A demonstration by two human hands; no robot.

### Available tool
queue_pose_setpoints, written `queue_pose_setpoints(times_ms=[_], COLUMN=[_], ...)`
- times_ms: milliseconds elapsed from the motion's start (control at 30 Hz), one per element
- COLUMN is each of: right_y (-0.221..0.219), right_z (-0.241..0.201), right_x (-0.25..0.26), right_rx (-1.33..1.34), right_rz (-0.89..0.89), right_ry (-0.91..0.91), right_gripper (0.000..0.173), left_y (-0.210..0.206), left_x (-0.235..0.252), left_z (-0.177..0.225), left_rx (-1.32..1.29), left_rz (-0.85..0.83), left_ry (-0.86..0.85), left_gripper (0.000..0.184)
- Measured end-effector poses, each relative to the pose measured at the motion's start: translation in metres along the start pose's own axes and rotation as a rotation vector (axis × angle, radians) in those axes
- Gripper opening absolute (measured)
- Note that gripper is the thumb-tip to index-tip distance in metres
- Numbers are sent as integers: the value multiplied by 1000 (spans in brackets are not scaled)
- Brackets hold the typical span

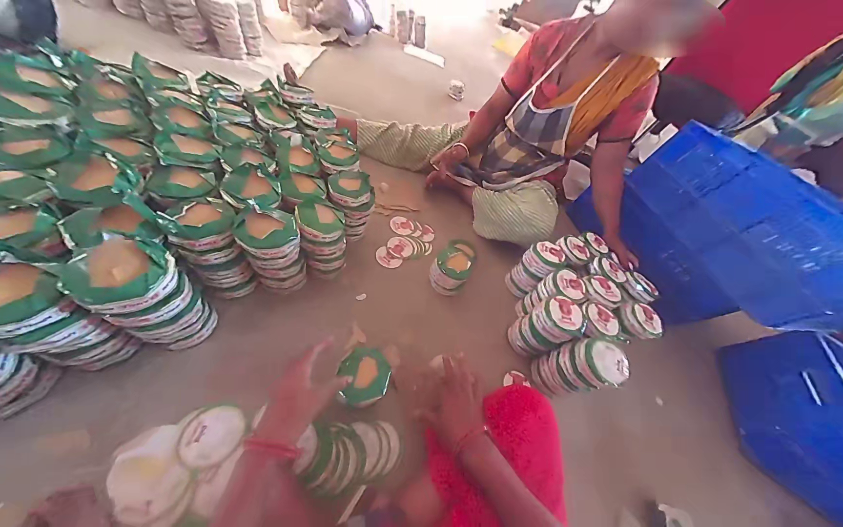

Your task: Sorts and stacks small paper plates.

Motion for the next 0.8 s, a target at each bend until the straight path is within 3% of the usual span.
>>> queue_pose_setpoints(times_ms=[167, 300, 400, 467, 600, 800], right_y=[-12, -5, 13, 24, 24, -5], right_z=[-2, 0, -5, -12, -53, -69], right_x=[8, 7, 6, 0, -10, 3], right_rx=[-61, -6, 412, 658, 532, 368], right_rz=[-47, 14, 223, 308, 315, 159], right_ry=[-14, 39, 234, 332, 547, 583], right_gripper=[90, 85, 60, 54, 72, 73], left_y=[-28, -54, -63, -68, -72, -71], left_x=[-8, -11, -16, -19, -25, -28], left_z=[-13, -17, -22, -28, -35, -38], left_rx=[150, 209, 169, 70, -29, -86], left_rz=[-193, -173, -65, 42, 207, 259], left_ry=[48, 40, 80, 81, 48, 5], left_gripper=[108, 122, 125, 126, 124, 115])
Point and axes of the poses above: each hand's wrist, its own x-axis towards the middle knuckle, its own y-axis out of the back of the hand, z = x × y, the point moved 10 cm from there along x, towards the middle knuckle, and after that the axes turned 6 degrees about x, right-handed, at the moved point
